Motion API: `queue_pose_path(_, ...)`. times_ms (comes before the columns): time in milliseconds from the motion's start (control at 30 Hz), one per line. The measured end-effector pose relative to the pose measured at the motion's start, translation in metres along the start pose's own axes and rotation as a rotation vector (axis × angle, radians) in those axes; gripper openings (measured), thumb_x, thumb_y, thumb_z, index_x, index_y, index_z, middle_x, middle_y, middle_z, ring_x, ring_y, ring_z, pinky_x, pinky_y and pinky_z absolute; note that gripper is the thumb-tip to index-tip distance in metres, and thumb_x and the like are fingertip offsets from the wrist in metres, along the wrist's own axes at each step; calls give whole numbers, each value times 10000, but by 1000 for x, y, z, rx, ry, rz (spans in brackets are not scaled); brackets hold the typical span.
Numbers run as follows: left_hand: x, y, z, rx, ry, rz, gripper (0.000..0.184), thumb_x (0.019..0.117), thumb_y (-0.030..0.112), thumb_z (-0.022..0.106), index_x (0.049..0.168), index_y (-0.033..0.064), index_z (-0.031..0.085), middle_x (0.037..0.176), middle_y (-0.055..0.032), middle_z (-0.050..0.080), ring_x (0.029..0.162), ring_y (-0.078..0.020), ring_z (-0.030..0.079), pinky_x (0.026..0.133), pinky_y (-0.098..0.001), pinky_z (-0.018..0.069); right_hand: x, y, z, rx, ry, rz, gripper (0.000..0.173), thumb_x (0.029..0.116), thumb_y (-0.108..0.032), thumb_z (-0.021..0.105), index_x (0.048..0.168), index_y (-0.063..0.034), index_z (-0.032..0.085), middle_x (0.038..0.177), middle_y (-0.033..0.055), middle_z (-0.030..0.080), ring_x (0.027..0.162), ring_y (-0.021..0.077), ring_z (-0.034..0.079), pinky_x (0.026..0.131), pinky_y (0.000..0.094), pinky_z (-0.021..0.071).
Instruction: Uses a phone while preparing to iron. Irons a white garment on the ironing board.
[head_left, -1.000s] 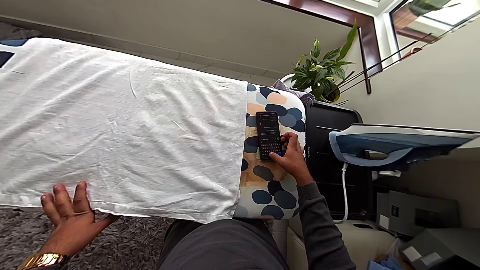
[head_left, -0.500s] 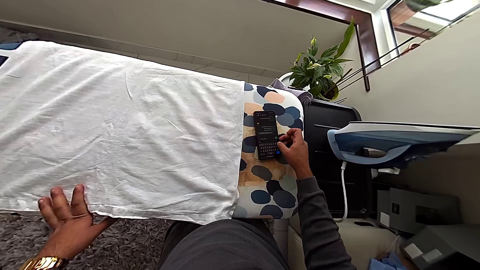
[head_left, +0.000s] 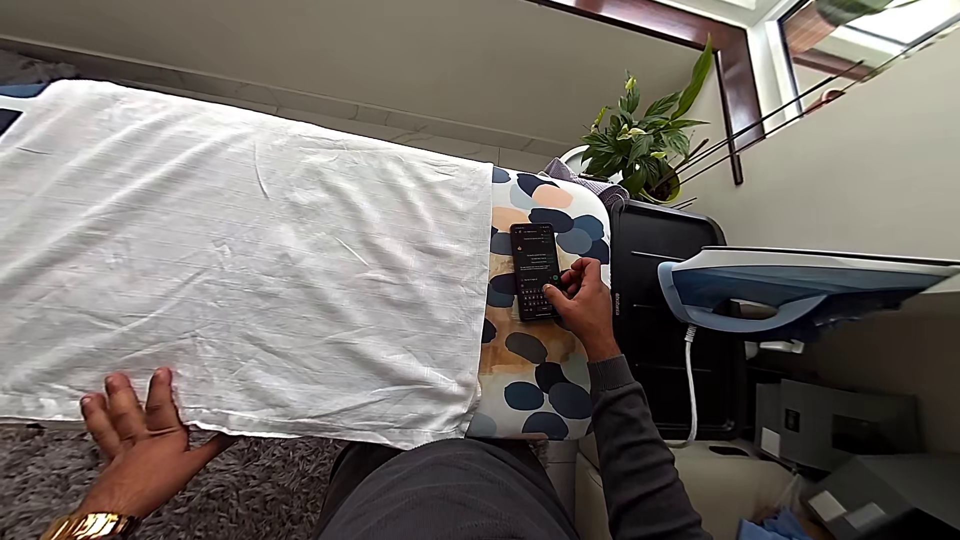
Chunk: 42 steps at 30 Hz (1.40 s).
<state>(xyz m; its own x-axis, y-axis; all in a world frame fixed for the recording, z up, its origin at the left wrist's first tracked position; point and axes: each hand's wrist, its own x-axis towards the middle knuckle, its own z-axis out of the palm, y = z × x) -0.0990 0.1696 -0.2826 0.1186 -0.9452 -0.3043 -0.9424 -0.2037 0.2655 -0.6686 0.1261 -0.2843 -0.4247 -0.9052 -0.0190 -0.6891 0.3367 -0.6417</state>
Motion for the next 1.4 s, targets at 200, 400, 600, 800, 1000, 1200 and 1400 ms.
queue_pose_path(200, 1, -2, 1, -9, -3, 10, 1361, 593, 208, 952, 1616, -56, 95, 1640, -344, -185, 1510, -572, -137, 1198, -701, 149, -2, -4, 7, -100, -9, -8, 712, 760, -418, 825, 1290, -41, 535, 1004, 115, 666, 925, 304, 634, 853, 588, 449)
queue_pose_path(400, 1, 1, -1, -6, -27, -15, 1361, 598, 175, 960, 1622, -40, 89, 1640, -335, -201, 1510, -574, -136, 1197, -699, 163, 0, -1, 0, 12, -18, 23, 557, 800, -191, 788, 1268, -31, 530, 950, 103, 664, 764, 264, 632, 666, 496, 514)
queue_pose_path(600, 0, -1, 0, -3, -24, -9, 1357, 609, 191, 955, 1624, -34, 82, 1644, -330, -197, 1517, -556, -138, 1204, -695, 149, 7, -2, -5, 113, 3, 82, 444, 885, -193, 745, 1246, -44, 535, 864, 52, 698, 673, 183, 638, 613, 424, 526)
queue_pose_path(800, 0, -1, 0, -13, -12, 5, 1351, 608, 188, 952, 1620, -44, 89, 1636, -343, -203, 1514, -567, -132, 1196, -695, 172, 12, 4, -6, 116, -31, 64, 447, 854, -148, 717, 1253, -55, 537, 863, 39, 706, 671, 187, 640, 602, 433, 522)
queue_pose_path(1000, 0, -2, 0, -9, -11, 14, 1351, 605, 189, 948, 1616, -58, 85, 1636, -345, -199, 1511, -566, -145, 1201, -694, 156, 5, 21, -19, 267, -186, -63, 426, 781, -68, 692, 1177, -76, 535, 1032, 40, 709, 842, 140, 682, 711, 342, 573)
queue_pose_path(1200, 1, -2, 0, -10, -16, 9, 1347, 603, 168, 946, 1620, -46, 89, 1638, -341, -197, 1514, -562, -143, 1203, -694, 150, 4, 18, -18, 162, -187, -85, 459, 773, -82, 757, 1182, -68, 549, 1030, 64, 681, 851, 189, 657, 714, 401, 556)
queue_pose_path(1400, 0, 0, 0, -12, -18, 6, 1345, 609, 186, 945, 1619, -47, 88, 1641, -337, -196, 1514, -560, -149, 1211, -687, 128, 4, 19, -18, 168, -190, -83, 460, 780, -79, 755, 1190, -75, 548, 1013, 59, 677, 844, 191, 654, 704, 402, 554)
